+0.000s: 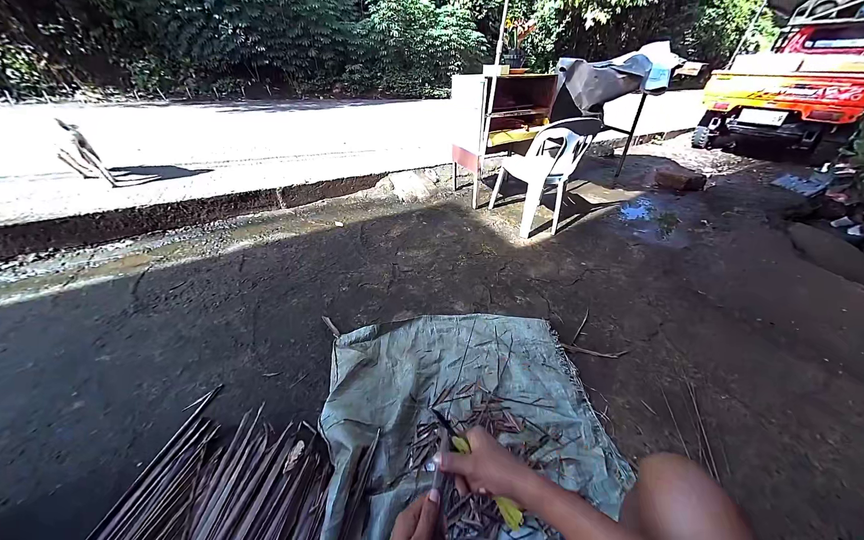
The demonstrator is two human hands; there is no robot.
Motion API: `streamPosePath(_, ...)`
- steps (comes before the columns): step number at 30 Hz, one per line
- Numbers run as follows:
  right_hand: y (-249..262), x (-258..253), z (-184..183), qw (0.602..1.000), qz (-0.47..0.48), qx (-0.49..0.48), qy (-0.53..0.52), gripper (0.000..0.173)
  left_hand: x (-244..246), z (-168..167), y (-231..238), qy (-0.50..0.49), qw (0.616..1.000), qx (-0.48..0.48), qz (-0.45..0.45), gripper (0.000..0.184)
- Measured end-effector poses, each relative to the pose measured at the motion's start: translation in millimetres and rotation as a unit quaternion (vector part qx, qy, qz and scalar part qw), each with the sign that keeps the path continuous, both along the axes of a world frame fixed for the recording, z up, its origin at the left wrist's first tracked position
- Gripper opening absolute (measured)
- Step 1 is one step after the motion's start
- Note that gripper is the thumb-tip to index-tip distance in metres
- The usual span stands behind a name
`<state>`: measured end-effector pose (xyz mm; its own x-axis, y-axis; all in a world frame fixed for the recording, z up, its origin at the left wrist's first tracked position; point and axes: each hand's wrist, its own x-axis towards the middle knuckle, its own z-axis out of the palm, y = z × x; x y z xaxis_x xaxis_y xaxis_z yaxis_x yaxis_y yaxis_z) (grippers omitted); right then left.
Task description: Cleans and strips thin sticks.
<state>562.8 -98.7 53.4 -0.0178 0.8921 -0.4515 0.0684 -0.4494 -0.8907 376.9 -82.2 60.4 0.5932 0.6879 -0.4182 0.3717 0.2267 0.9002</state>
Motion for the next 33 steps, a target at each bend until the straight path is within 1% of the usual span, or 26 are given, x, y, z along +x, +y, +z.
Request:
streamPosePath(1,-2.5,-7.1,1.1,1.0,0.004,0.0,0.022,0.018,1.3,-2.5,-0.5,-0.006,1.0,-0.001,0.001,0.04)
streamPosePath(2,-2.8,-7.9,3.7,1.0,0.0,-0.003,0.03,0.014,2.3,-5.1,-2.0,-0.015,1.0,-0.003,0.003,0.04)
streamPosePath(3,-0.6,-3.7,7.8,0.999,-0.019,-0.005,0.03,0.013,2.9,-7.3,-3.1,-0.027,1.0,-0.004,0.003,0.04)
streamPosePath(5,8.3,12.0,15.2,0.996,-0.086,0.002,0.02,0.013,3.8,-8.9,-3.8,-0.049,0.999,-0.023,0.006,0.041)
streamPosePath(7,16.0,24.9,17.1,0.989,-0.144,0.018,0.003,0.018,3.6,-7.7,-2.8,-0.068,0.994,-0.082,0.027,0.043)
streamPosePath(9,18.4,25.0,11.9,0.985,-0.154,0.058,-0.044,0.03,2.7,-6.5,1.6,-0.087,0.98,-0.164,0.076,0.047)
streamPosePath(10,16.3,21.1,7.6,0.984,-0.126,0.086,-0.096,0.034,2.5,-6.2,4.0,-0.1,0.97,-0.196,0.107,0.047)
streamPosePath(12,6.4,7.2,5.7,0.966,0.013,0.12,-0.228,0.033,1.8,-4.9,7.6,-0.132,0.948,-0.244,0.154,0.046)
streamPosePath(14,-3.0,-13.4,14.4,0.92,0.16,0.112,-0.34,0.029,1.4,-3.8,8.7,-0.151,0.938,-0.268,0.163,0.046)
streamPosePath(15,-5.2,-21.9,17.5,0.894,0.205,0.103,-0.385,0.026,1.8,-2.8,8.0,-0.155,0.939,-0.267,0.153,0.047)
streamPosePath(16,-5.7,-26.4,19.8,0.877,0.226,0.089,-0.414,0.024,2.6,-2.2,6.5,-0.154,0.942,-0.264,0.14,0.047)
streamPosePath(18,-3.2,-24.4,24.2,0.86,0.236,0.049,-0.449,0.026,4.9,-1.4,3.2,-0.145,0.947,-0.261,0.121,0.048)
streamPosePath(20,2.0,-17.1,24.0,0.854,0.22,0.033,-0.47,0.028,8.2,1.1,3.0,-0.135,0.95,-0.256,0.116,0.047)
streamPosePath(22,10.3,-7.8,24.9,0.857,0.194,0.0,-0.477,0.032,9.8,4.1,4.5,-0.134,0.949,-0.261,0.112,0.047)
streamPosePath(26,20.6,5.5,22.6,0.846,0.158,0.003,-0.51,0.034,15.7,7.6,6.4,-0.138,0.948,-0.263,0.116,0.047)
streamPosePath(28,26.5,12.3,20.8,0.848,0.11,-0.038,-0.517,0.035,15.3,10.2,6.4,-0.131,0.948,-0.267,0.116,0.047)
streamPosePath(31,35.5,43.5,24.9,0.851,0.027,-0.132,-0.508,0.037,10.2,10.3,-0.3,-0.12,0.953,-0.264,0.089,0.047)
streamPosePath(33,36.4,61.5,27.1,0.852,-0.02,-0.155,-0.5,0.039,5.5,8.9,-4.7,-0.113,0.957,-0.255,0.075,0.046)
